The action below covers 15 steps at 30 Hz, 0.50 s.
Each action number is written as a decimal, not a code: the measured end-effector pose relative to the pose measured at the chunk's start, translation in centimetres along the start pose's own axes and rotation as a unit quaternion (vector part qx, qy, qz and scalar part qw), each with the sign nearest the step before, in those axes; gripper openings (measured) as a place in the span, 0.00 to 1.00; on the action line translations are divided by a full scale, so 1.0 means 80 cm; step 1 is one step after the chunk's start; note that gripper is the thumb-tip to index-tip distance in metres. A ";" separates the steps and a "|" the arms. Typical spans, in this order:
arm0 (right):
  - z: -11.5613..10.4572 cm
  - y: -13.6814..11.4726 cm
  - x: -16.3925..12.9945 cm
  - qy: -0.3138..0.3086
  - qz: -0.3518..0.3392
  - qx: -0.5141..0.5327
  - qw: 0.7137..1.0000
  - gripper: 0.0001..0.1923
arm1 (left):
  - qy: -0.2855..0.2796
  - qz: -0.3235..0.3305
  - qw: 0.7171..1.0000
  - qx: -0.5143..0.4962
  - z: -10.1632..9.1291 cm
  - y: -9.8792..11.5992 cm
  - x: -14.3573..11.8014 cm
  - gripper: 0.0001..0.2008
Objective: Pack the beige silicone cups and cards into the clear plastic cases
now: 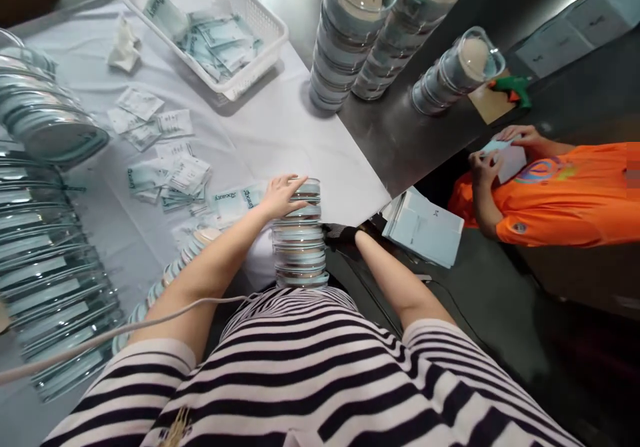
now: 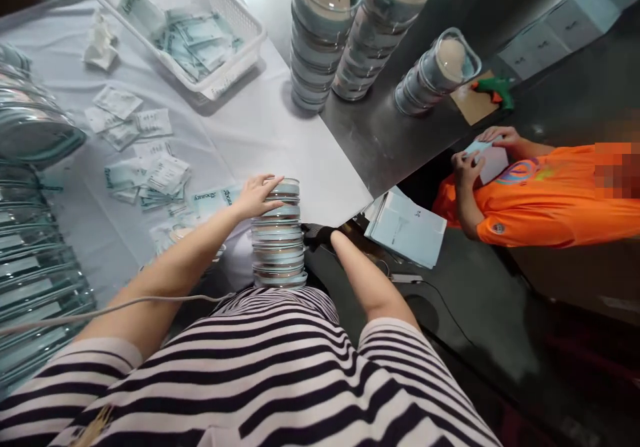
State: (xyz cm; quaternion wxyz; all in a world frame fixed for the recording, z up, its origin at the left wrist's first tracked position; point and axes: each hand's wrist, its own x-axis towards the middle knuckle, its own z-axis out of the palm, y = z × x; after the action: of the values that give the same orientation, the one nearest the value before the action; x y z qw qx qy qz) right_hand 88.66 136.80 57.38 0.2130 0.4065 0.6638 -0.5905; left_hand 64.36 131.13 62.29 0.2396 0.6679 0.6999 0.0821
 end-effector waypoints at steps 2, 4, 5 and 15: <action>0.012 0.010 0.017 -0.064 0.011 0.031 0.997 0.06 | -0.012 0.001 1.000 0.006 -0.003 -0.002 0.003 0.37; 0.015 0.012 0.027 -0.078 0.016 0.043 0.996 0.03 | -0.019 0.002 1.000 0.012 -0.007 -0.003 0.005 0.37; 0.013 0.013 0.028 -0.075 0.013 0.044 0.996 0.04 | -0.021 0.000 1.000 0.017 -0.008 -0.003 0.006 0.37; 0.050 -0.097 -0.032 0.047 -0.090 -0.191 0.976 0.10 | -0.044 0.009 0.999 0.025 -0.017 0.004 0.017 0.38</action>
State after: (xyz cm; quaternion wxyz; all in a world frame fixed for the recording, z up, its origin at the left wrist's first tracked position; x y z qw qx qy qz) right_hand 83.25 132.42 63.23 0.2018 0.3240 0.8075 -0.4497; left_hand 64.03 132.73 63.28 0.2528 0.6832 0.6841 0.0375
